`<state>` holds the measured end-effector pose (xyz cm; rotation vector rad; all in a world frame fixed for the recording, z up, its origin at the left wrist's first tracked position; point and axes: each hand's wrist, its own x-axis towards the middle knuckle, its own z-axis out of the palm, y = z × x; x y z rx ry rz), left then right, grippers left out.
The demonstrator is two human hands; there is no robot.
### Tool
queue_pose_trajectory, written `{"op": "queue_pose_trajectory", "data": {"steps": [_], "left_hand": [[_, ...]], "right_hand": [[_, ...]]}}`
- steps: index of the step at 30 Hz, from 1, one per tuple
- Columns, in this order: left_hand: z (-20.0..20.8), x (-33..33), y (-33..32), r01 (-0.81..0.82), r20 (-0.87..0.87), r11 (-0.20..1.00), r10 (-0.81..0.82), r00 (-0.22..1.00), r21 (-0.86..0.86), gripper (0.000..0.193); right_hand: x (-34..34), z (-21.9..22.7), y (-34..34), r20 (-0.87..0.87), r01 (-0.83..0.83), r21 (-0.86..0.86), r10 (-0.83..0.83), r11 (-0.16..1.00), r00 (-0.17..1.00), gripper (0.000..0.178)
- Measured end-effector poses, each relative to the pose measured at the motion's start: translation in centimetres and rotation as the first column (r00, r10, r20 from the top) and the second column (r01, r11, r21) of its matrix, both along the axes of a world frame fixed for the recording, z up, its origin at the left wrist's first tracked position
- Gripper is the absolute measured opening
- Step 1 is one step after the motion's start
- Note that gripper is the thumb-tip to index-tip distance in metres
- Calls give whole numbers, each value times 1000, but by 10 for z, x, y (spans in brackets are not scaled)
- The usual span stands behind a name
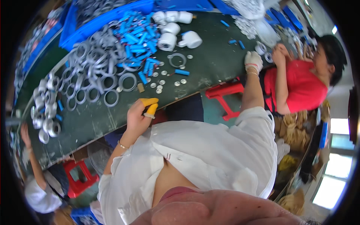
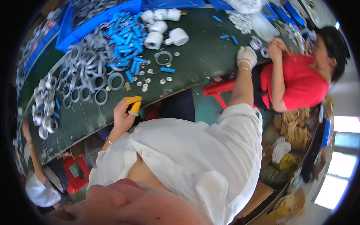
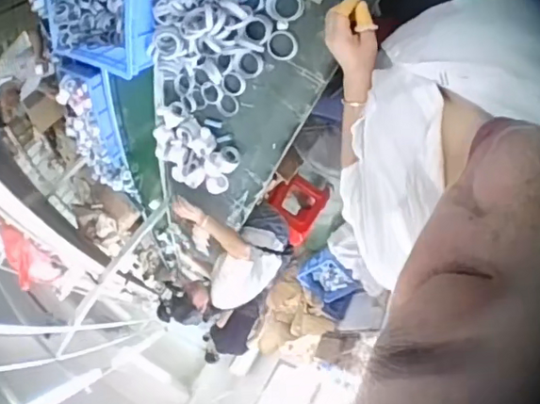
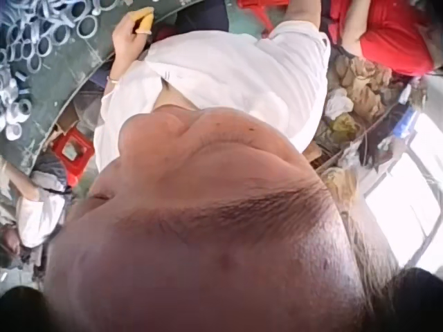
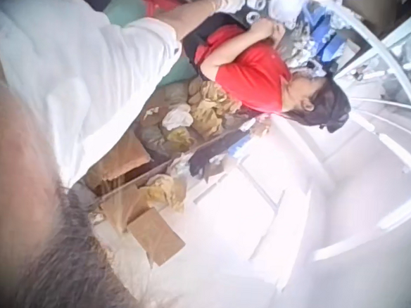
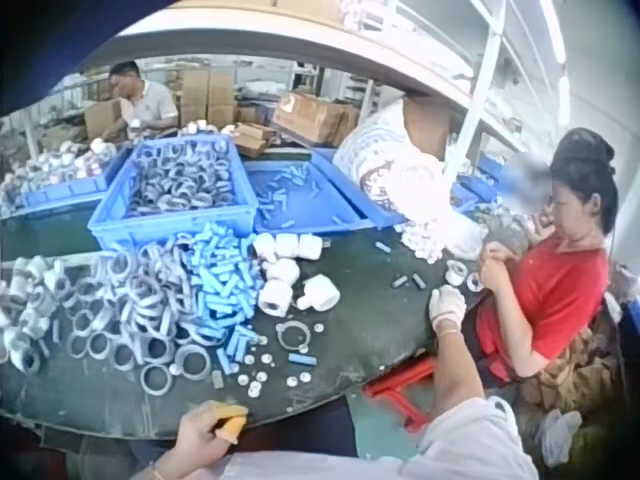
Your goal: Assembling small electronic or plastic components on a production line.
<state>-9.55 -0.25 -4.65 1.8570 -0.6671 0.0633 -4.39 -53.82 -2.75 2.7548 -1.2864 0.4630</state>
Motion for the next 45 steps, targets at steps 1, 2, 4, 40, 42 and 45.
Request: {"op": "queue_pose_trajectory", "data": {"steps": [1,2,4,40,42,45], "left_hand": [[0,0,0,-8,25,1000,8,1000,-4,17],[-2,0,1,-13,48,1000,13,999,-9,18],[-1,0,1,-37,50,999,38,998,-19,18],[-8,-3,-5,-21,292,999,7,956,45,17],[-12,-3,-4,-27,309,998,8,951,57,16],[-15,-4,-2,-20,294,995,-10,956,100,17]], "right_hand": [[1,-4,-6,-12,-3,-16,3,1000,1000,40],[3,-2,-2,-16,1,3,-1,1000,1000,40],[4,3,8,-7,6,11,-6,1000,1000,38],[38,-21,169,382,-615,19,563,788,733,41],[33,-20,178,401,-636,45,569,771,718,40],[29,-20,183,408,-634,28,570,773,713,37]]}}
